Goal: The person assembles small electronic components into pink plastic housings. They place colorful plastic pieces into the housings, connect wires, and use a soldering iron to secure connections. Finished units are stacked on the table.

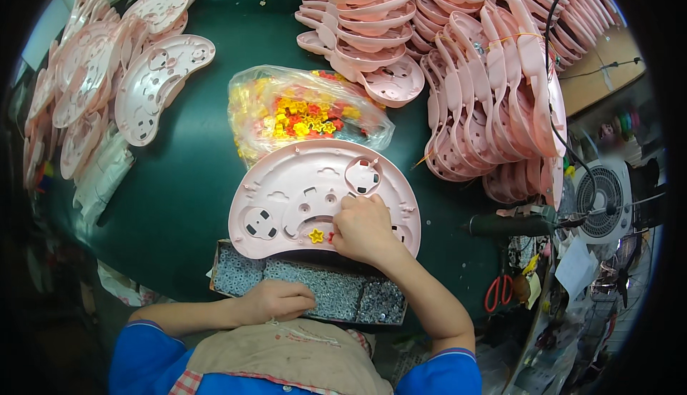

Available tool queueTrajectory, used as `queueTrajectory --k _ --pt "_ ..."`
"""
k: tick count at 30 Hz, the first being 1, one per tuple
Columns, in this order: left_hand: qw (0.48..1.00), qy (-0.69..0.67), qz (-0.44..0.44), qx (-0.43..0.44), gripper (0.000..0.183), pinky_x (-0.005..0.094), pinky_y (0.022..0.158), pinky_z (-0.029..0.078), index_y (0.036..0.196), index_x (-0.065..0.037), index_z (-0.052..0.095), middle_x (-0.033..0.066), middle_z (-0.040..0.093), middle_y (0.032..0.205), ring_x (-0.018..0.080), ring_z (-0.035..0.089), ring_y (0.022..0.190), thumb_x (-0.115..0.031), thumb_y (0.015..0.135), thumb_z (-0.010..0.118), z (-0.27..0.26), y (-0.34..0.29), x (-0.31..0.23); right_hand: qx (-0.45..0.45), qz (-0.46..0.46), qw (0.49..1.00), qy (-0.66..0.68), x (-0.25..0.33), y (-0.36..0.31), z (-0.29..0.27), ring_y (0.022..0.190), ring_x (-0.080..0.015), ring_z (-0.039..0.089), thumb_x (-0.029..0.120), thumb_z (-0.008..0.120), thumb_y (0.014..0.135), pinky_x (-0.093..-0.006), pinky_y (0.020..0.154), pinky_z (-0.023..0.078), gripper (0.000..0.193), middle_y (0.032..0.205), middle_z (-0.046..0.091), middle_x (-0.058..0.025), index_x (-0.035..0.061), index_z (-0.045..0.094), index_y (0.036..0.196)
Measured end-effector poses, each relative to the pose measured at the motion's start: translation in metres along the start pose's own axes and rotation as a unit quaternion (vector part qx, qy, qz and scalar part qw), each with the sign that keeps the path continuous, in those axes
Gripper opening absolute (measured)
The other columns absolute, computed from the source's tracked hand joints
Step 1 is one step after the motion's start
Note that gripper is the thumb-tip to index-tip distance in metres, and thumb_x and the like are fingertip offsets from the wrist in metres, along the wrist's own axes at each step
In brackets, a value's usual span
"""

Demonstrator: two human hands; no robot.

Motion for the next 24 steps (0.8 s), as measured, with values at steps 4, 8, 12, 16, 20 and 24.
queueTrajectory --k 4,8,12,16,20,24 --pt "0.999 0.007 -0.02 -0.047 0.024 0.0344 0.064 0.057 0.103 -0.006 0.069 0.006 0.067 0.104 0.0245 0.071 0.081 -0.002 0.081 0.074 -0.006 0.004 -0.004 -0.079 -0.009 0.99 0.116 0.004 -0.012 -0.011 0.083 -0.0297 0.066 0.017 0.077 0.078 -0.045 0.079 0.048 0.007 0.083 0.064 -0.0082 0.0111 0.073 0.081" --pt "0.996 0.021 -0.033 -0.077 0.022 0.0353 0.065 0.057 0.102 -0.006 0.07 0.0065 0.068 0.104 0.0257 0.071 0.079 -0.003 0.081 0.075 -0.015 0.004 0.0 -0.08 -0.094 0.973 0.193 0.026 -0.05 -0.006 0.083 -0.0263 0.064 0.012 0.08 0.076 -0.0396 0.075 0.047 0.014 0.082 0.06 -0.0059 0.0113 0.07 0.086" --pt "0.997 0.04 -0.033 -0.049 0.023 0.0355 0.065 0.057 0.102 -0.006 0.07 0.0062 0.067 0.103 0.0256 0.071 0.079 -0.003 0.08 0.076 -0.013 0.01 -0.001 -0.053 -0.148 0.988 0.012 0.051 -0.072 0.012 0.086 -0.0195 0.058 0.02 0.082 0.072 -0.0375 0.077 0.041 0.016 0.085 0.055 -0.0016 0.0126 0.07 0.08" --pt "0.995 0.029 -0.077 -0.049 0.021 0.0353 0.063 0.057 0.101 -0.006 0.07 0.0057 0.066 0.101 0.0259 0.07 0.077 -0.003 0.081 0.076 -0.012 0.013 -0.007 -0.065 -0.137 0.988 0.015 0.054 -0.078 0.014 0.086 -0.0203 0.058 0.019 0.08 0.073 -0.0378 0.078 0.042 0.014 0.085 0.057 -0.0022 0.0123 0.071 0.081" --pt "0.995 0.023 -0.056 -0.08 0.015 0.0353 0.058 0.057 0.099 -0.007 0.069 0.0056 0.065 0.098 0.0254 0.069 0.07 -0.006 0.085 0.075 -0.014 0.014 -0.004 -0.071 -0.157 0.967 0.187 0.046 -0.083 0.004 0.088 -0.0238 0.063 0.012 0.078 0.076 -0.0392 0.086 0.047 0.013 0.088 0.065 -0.0054 0.0103 0.074 0.088" --pt "0.997 0.06 -0.047 -0.018 0.008 0.0357 0.052 0.053 0.09 -0.012 0.067 0.0034 0.064 0.083 0.0231 0.066 0.061 -0.014 0.089 0.073 -0.01 0.01 0.001 -0.137 -0.108 0.926 0.334 0.015 -0.066 -0.006 0.085 -0.0241 0.07 0.003 0.082 0.079 -0.042 0.099 0.048 0.023 0.089 0.074 -0.0053 0.01 0.078 0.101"
Point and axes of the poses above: each hand's wrist, its own y-axis towards the middle knuckle, its own z-axis out of the palm, x = y × z, the point moved 4 cm from there along y, towards the middle knuckle
